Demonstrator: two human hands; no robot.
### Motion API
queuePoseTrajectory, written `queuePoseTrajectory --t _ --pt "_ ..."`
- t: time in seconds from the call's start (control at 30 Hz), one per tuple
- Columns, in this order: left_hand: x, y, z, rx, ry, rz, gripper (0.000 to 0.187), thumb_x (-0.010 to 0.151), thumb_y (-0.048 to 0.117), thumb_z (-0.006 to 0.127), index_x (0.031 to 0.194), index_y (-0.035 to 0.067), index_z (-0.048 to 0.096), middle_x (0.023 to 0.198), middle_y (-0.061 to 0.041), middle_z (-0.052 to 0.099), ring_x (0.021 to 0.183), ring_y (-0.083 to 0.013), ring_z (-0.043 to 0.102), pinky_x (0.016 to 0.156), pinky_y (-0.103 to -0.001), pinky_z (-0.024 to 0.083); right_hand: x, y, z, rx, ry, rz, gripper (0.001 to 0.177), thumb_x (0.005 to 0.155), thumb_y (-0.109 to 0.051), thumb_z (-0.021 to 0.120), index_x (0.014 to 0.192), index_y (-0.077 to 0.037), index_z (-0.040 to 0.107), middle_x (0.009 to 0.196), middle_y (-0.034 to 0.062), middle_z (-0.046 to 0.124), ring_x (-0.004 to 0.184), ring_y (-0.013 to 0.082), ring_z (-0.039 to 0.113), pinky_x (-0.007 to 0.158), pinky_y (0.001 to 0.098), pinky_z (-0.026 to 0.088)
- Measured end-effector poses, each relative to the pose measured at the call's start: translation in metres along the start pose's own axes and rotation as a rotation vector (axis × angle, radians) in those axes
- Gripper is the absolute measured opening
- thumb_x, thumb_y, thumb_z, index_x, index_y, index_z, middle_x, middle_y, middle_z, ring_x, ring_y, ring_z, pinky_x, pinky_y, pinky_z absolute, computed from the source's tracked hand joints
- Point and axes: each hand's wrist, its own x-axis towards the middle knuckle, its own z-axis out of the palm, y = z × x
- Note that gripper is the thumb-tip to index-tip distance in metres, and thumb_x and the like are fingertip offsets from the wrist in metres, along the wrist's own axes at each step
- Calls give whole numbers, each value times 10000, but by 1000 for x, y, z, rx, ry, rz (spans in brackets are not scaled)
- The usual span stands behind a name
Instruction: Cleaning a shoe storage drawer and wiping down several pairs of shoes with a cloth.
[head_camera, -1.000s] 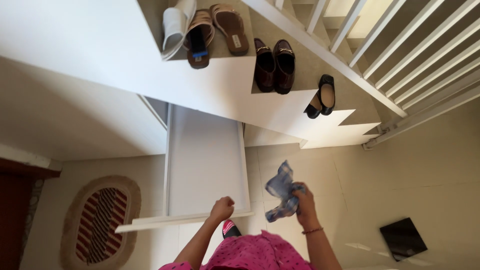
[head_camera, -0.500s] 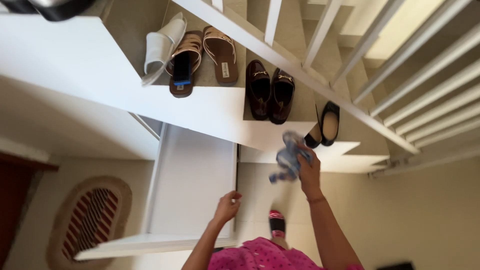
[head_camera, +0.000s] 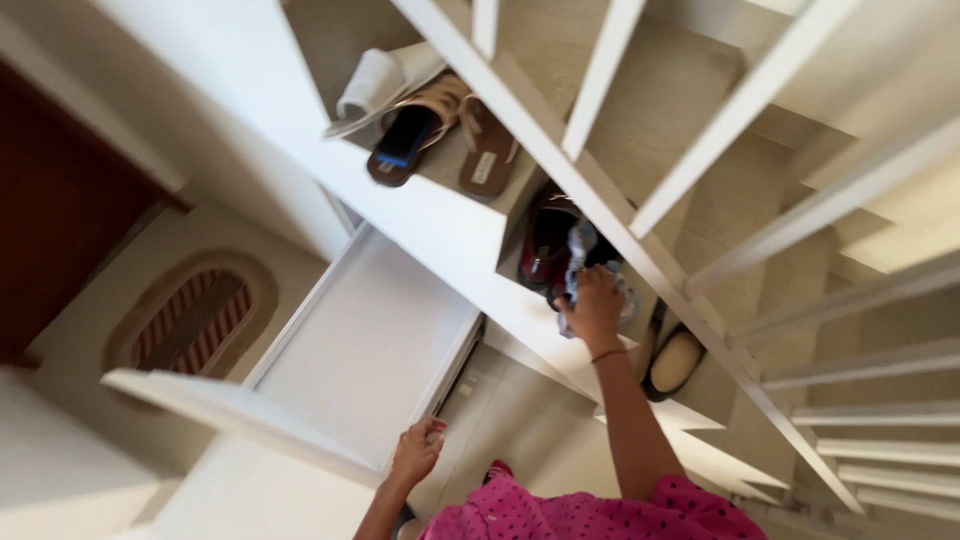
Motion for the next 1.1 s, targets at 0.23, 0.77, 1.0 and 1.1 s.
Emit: queuePoseTrajectory --t 0.23,0.77,1.0,1.1 --pt "-6 -11 18 -108 159 100 285 837 147 679 1118 127 719 1105 -61 768 999 -205 745 837 -355 609 31 28 18 -3 -263 -58 569 806 -510 804 1206 -115 715 1109 112 735 1188 300 638 933 512 545" --pt "-16 27 18 -45 67 46 238 887 173 688 1121 136 712 1164 -55 746 1109 -237 691 977 -381 534 37 54 33 93 -112 -123 710 734 -507 847 1242 -34 697 1079 210 709 1046 362 669 876 511 542" --pt "-10 27 11 -135 58 59 239 878 159 671 1114 132 696 1157 -47 747 1049 -230 725 940 -371 568 11 49 18 357 235 -108 340 972 -237 713 1170 39 688 1108 247 700 985 420 674 863 480 546" --pt "-5 14 13 -124 81 81 243 868 143 672 1108 123 709 1134 -58 762 1020 -230 735 901 -370 592 -14 18 0 456 370 4 230 1084 -191 632 1100 33 683 1008 239 691 948 406 654 843 492 540"
